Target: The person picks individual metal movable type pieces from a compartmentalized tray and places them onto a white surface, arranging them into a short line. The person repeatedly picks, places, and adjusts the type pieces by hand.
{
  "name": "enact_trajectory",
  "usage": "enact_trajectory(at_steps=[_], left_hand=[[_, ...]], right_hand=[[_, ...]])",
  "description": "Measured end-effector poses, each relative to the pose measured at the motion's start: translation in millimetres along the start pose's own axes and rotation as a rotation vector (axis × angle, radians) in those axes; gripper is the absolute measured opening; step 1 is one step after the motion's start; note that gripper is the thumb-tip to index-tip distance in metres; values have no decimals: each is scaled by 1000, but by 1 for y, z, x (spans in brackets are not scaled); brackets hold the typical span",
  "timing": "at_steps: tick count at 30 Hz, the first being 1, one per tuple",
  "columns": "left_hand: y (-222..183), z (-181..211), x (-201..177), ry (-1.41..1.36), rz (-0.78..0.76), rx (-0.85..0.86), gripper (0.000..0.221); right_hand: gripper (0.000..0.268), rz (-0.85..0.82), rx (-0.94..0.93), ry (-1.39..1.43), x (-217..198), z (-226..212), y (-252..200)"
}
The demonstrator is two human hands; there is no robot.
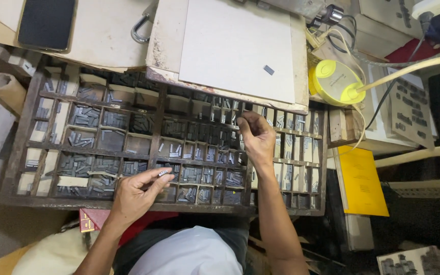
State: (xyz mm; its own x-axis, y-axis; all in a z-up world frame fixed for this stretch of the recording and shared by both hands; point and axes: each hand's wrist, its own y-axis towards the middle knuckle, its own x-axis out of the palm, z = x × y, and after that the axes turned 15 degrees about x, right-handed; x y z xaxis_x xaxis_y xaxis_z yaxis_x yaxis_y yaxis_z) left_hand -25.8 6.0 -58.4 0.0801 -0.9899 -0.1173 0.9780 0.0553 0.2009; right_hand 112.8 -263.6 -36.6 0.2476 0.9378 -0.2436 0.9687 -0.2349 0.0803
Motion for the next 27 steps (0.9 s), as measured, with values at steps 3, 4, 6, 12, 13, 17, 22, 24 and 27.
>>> enact_trajectory(at_steps=[3,4,6,12,13,17,22,24,27], left_hand=[[-2,-2,1,18,24,34,19],[-2,-4,0,19,37,36,19],[-4,-9,0,20,49,37,18],[-10,-23,0,80,93,93,19],[-9,-22,1,71,111,106,19],[-8,-21,4,47,150,134,18],[-8,-20,5,59,152,144,17],[-8,-21,4,61,172,140,17],[-9,-20,2,38,183,140,17]], right_hand=[[14,25,-2,63,1,1,2],[14,28,-13,65,1,2,2],[15,31,-22,67,-2,7,4],[12,90,-28,30,-26,16,2],[11,102,-29,4,-28,20,-2],[15,146,-37,-19,-27,35,-5],[14,140,-106,-146,-6,43,13],[16,113,-156,-224,0,41,11],[22,127,-86,-307,10,32,-11]])
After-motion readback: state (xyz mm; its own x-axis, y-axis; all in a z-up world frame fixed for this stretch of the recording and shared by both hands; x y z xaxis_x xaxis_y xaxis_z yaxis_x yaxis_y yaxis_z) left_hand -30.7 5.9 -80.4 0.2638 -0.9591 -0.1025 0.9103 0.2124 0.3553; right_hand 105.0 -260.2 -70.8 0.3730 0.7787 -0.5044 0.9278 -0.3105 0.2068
